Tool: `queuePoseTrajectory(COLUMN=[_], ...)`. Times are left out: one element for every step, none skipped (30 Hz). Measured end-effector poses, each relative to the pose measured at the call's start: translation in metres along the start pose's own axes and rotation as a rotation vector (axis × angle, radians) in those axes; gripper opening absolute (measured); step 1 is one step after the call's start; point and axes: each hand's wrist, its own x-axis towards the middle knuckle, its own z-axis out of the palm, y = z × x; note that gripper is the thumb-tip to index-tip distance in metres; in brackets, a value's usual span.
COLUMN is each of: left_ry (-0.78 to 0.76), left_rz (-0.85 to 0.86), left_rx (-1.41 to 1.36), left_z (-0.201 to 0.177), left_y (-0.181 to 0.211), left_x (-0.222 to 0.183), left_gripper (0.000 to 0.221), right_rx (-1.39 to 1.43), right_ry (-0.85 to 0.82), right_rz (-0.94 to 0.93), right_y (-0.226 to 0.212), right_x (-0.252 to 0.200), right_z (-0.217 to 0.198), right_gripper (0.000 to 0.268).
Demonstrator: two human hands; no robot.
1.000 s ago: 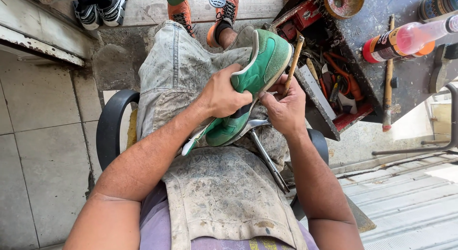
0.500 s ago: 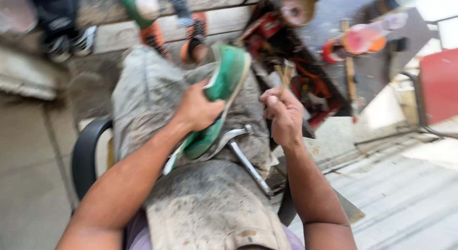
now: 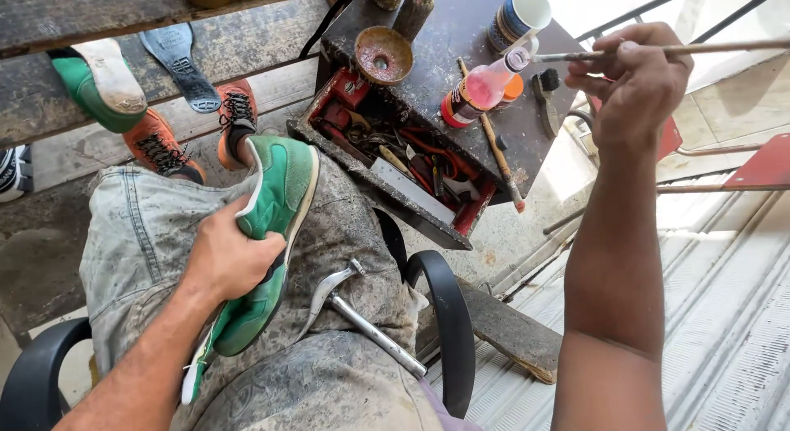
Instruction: Repairing a green shoe by applying adhesive with a brush and hammering the sole to secure it
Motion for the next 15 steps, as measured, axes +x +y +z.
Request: queuePoseTrajectory(left_ry=[-0.004, -0.001, 0.003, 0.008, 0.009, 0.009, 0.009, 0.009, 0.009, 0.008, 0.008, 0.006, 0.005, 0.004, 0.006], left_rz=[-0.013, -0.01, -0.007, -0.004, -0.004, 0.001, 0.004, 0.003, 0.009, 0.015, 0.015, 0.02, 0.026, 0.027, 0.039], left_rx=[0.003, 0.003, 0.016, 0.029, 0.029, 0.024, 0.019, 0.019, 0.03, 0.04, 0.041, 0.044, 0.046, 0.047, 0.051], left_z=[0.0, 0.0, 0.0, 0.0, 0.0, -0.001, -0.001, -0.001, 0.0, 0.0, 0.001, 0.002, 0.002, 0.003, 0.003], left_y=[-0.001, -0.002, -0.003, -0.004, -0.004, -0.004, -0.004, -0.004, -0.004, -0.005, -0.005, -0.005, -0.005, -0.006, -0.007], left_x=[0.0, 0.001, 0.002, 0.002, 0.003, 0.003, 0.002, 0.003, 0.003, 0.003, 0.003, 0.003, 0.004, 0.004, 0.005], left_gripper=[0.037, 0.037, 0.038, 0.038, 0.038, 0.037, 0.036, 0.036, 0.034, 0.032, 0.032, 0.036, 0.041, 0.041, 0.034], right_rx=[-0.033, -0.031, -0.138, -0.245, -0.244, -0.281, -0.32, -0.319, -0.328, -0.337, -0.337, -0.309, -0.28, -0.281, -0.248], right_ry=[0.03, 0.031, 0.004, -0.023, -0.023, -0.032, -0.042, -0.042, -0.048, -0.054, -0.053, -0.015, 0.023, 0.024, 0.047], right_rz=[0.071, 0.067, 0.09, 0.112, 0.111, 0.081, 0.052, 0.052, 0.046, 0.039, 0.04, 0.041, 0.042, 0.041, 0.027], right_y=[0.001, 0.0, -0.001, -0.002, 0.0, 0.002, 0.004, 0.002, 0.0, -0.001, -0.001, 0.0, 0.0, 0.002, 0.005], right_x=[0.008, 0.012, 0.014, 0.017, 0.019, 0.022, 0.024, 0.025, 0.026, 0.026, 0.029, 0.031, 0.033, 0.035, 0.038], right_z=[0.004, 0.007, 0.01, 0.014, 0.015, 0.017, 0.019, 0.02, 0.021, 0.023, 0.023, 0.023, 0.023, 0.021, 0.019], right_gripper=[0.023, 0.023, 0.021, 0.018, 0.018, 0.015, 0.014, 0.014, 0.012, 0.011, 0.011, 0.008, 0.006, 0.006, 0.007])
